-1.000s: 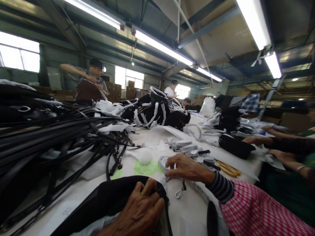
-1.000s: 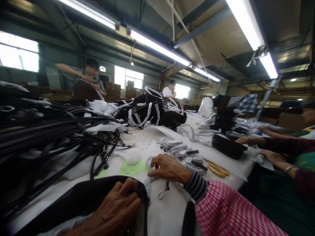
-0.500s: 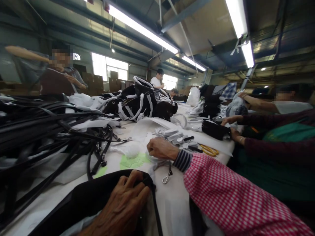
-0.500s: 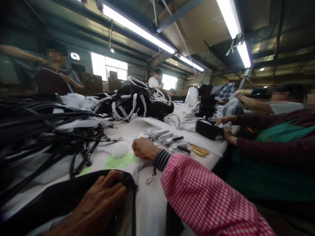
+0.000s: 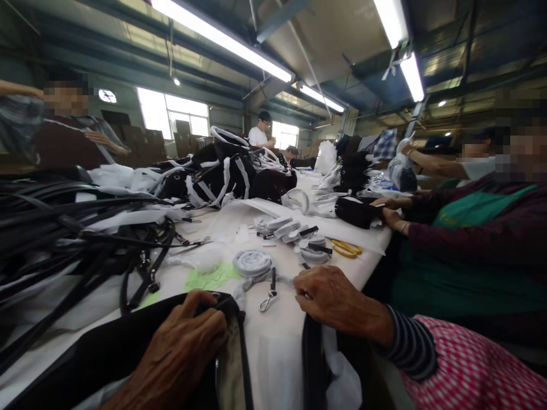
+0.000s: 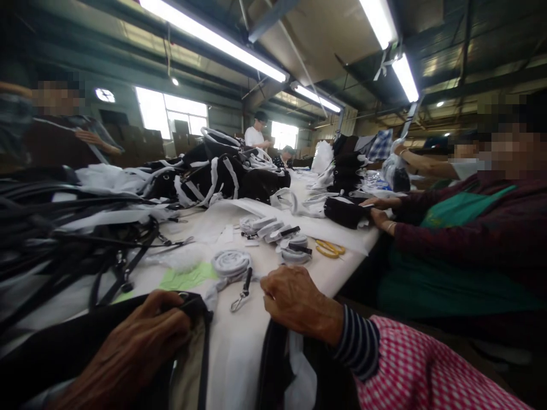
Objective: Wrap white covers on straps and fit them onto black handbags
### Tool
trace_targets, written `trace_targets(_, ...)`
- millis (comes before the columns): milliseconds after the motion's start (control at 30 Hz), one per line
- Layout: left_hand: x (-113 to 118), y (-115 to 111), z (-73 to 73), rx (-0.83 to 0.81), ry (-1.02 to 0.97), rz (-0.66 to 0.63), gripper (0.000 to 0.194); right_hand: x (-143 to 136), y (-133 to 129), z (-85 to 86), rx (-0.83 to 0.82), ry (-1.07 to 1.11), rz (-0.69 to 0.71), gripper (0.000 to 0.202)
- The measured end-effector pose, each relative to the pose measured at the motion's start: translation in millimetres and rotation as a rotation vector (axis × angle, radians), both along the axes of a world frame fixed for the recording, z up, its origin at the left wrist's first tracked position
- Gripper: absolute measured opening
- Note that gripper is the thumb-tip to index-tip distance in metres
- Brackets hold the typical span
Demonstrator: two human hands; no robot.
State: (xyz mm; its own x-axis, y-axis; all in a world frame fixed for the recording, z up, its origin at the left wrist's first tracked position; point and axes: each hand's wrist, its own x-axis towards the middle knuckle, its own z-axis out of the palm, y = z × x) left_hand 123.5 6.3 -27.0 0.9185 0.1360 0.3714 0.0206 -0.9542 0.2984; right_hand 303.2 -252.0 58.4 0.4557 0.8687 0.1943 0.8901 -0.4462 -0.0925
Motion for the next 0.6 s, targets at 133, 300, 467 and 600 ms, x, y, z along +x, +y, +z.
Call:
trace_targets(133, 3.4, -3.8, 7.8, 0.009, 0.102, 0.009, 0.032, -4.3, 2.5, -5.7, -0.054, -0.069, 0.032, 0.009)
trace_targets(300, 4.3, -5.6, 10.5, 0.063, 0.066, -0.035, 0.03, -4.7, 6.4, -5.4, -0.127, -0.076, 0.027, 0.009)
trace_targets(467, 4.1, -8.7, 15.2, 0.091, 0.079, -0.055, 0.026, -13.3, 14.5, -7.0, -0.168, -0.078, -0.025, 0.007)
trace_targets(600, 3.1, -12.8, 24.1, 0.052, 0.114, -0.063, 0.023, -20.1, 24.4, -14.1, -0.192, -0.119, -0.051, 0.008)
